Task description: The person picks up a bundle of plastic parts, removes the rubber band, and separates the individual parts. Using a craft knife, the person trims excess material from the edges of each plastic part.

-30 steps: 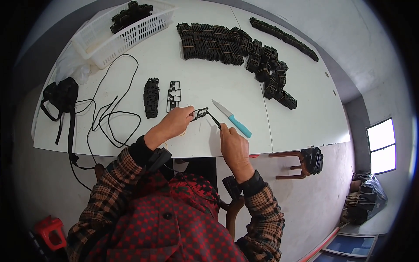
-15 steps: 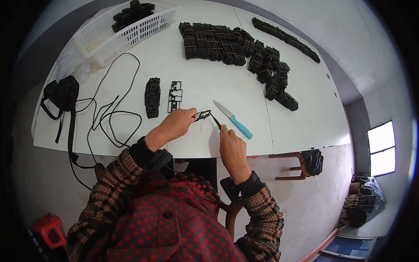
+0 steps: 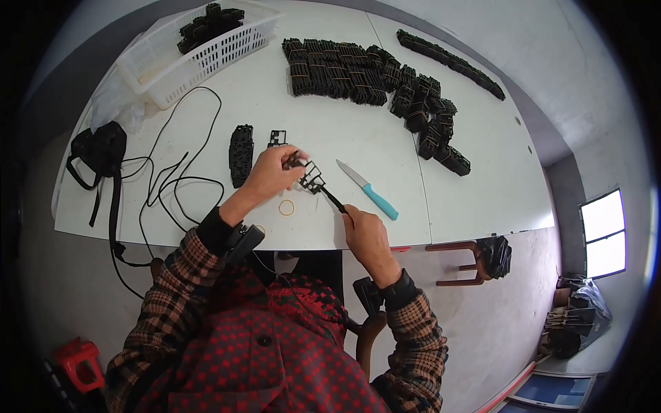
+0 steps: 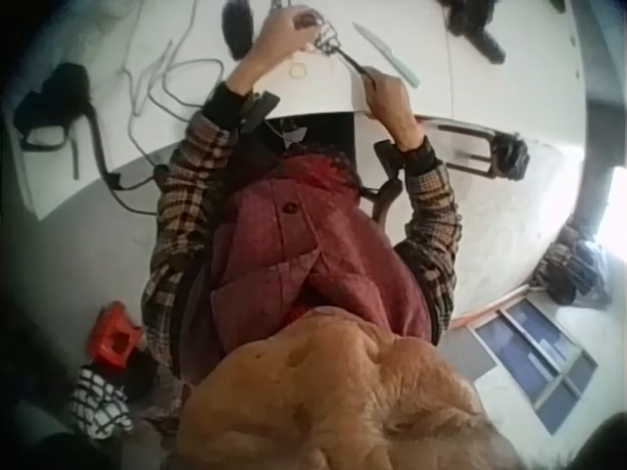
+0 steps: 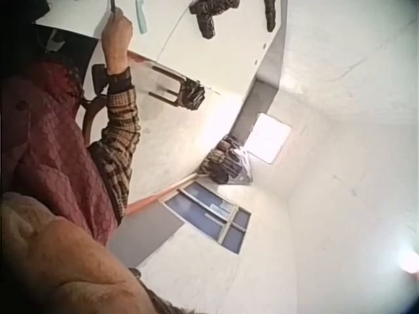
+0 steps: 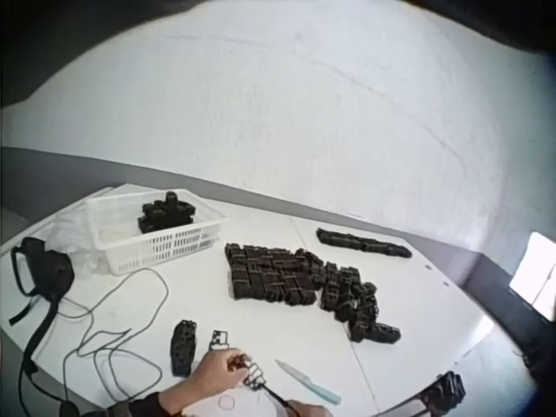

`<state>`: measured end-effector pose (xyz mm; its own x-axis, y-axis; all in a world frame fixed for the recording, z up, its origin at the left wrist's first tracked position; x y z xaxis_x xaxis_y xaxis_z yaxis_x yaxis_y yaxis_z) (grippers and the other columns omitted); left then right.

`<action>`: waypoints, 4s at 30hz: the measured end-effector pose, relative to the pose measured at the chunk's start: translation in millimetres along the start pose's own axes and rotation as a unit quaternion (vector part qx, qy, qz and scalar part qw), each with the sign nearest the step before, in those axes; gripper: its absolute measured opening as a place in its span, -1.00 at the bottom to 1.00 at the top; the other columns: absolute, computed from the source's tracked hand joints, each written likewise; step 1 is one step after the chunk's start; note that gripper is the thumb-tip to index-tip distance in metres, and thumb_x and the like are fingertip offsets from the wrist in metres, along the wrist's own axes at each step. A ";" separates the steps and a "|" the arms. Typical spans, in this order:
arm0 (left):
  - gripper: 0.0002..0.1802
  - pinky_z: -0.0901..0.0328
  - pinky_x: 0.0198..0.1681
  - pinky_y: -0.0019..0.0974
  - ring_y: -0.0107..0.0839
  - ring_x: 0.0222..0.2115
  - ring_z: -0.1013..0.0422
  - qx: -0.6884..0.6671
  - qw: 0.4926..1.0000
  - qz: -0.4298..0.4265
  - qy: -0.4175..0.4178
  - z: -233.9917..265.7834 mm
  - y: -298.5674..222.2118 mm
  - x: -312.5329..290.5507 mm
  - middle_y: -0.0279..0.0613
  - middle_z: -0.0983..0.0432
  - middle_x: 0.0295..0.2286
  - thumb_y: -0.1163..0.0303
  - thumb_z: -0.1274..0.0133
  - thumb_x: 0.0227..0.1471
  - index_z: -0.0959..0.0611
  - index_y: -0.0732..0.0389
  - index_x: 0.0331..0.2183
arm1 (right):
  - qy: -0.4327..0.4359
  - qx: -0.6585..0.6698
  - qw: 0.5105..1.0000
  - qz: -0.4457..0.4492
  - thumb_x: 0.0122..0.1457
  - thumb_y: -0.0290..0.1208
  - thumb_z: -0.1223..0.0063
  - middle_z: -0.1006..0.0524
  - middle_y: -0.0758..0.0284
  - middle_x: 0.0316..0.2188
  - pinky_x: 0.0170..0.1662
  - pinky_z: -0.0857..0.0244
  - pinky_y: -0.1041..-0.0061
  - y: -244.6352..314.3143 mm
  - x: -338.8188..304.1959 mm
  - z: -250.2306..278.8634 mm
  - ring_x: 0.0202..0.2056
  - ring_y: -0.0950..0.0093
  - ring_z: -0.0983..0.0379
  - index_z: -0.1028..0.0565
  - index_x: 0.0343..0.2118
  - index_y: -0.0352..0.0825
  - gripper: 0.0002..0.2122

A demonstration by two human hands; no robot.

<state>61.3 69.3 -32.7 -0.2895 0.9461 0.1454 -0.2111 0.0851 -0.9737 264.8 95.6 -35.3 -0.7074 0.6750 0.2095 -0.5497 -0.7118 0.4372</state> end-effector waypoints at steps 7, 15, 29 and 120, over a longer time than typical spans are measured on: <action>-0.84 -0.20 -0.57 -0.49 -0.65 -0.65 -0.25 0.090 0.993 -0.057 -0.049 -17.8 -7.1 25.7 -0.32 -0.39 -0.64 0.50 0.02 -0.03 -0.54 0.37 -0.35 | 0.009 -0.076 0.996 0.038 0.10 -0.48 0.01 -0.45 0.19 -0.55 -0.46 -0.31 0.28 13.8 -5.8 -5.3 -0.53 0.16 -0.42 -0.48 -0.18 -0.27 -0.79; -0.75 -0.25 -0.49 -0.22 -0.24 -0.62 -0.32 0.185 0.980 -0.061 0.031 -46.4 8.9 53.3 -0.04 -0.39 -0.65 0.34 0.04 -0.01 -0.46 0.39 -0.50 | 0.007 -0.054 0.997 0.059 0.10 -0.49 0.01 -0.42 0.21 -0.56 -0.47 -0.31 0.30 11.4 -13.9 -7.7 -0.54 0.19 -0.42 -0.48 -0.14 -0.24 -0.76; -0.69 -0.32 -0.24 -0.05 0.12 -0.35 -0.44 0.339 0.932 0.037 0.123 -85.5 33.9 74.0 0.30 -0.48 -0.43 0.35 0.11 -0.06 -0.53 0.46 -0.46 | 0.021 0.191 0.981 0.020 0.13 -0.47 0.08 -0.44 0.01 -0.58 -0.38 -0.26 0.19 -0.1 -13.5 -11.5 -0.44 0.02 -0.39 -0.46 -0.24 -0.41 -0.82; -0.80 -0.12 -0.62 -0.58 -0.69 -0.67 -0.10 -0.014 0.993 -0.036 0.116 -30.4 -44.0 46.4 -0.45 -0.22 -0.62 0.32 0.17 0.17 -0.44 0.25 -0.32 | -0.055 0.405 0.909 -0.087 0.18 -0.45 0.07 -0.38 0.43 -0.66 -0.53 -0.10 0.59 -27.8 -35.0 3.5 -0.62 0.60 -0.24 -0.51 -0.29 -0.42 -0.83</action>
<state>85.6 118.9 11.6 -0.0513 0.9835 0.1736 -0.1963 0.1605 -0.9673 306.3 92.4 -51.8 -0.5677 0.8106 0.1435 -0.1095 -0.2471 0.9628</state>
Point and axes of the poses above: each hand's wrist, its own x-axis towards the middle knuckle, its own z-axis out of the back of the hand, y = z × x, the point moved 8 cm from there along x, towards the middle knuckle
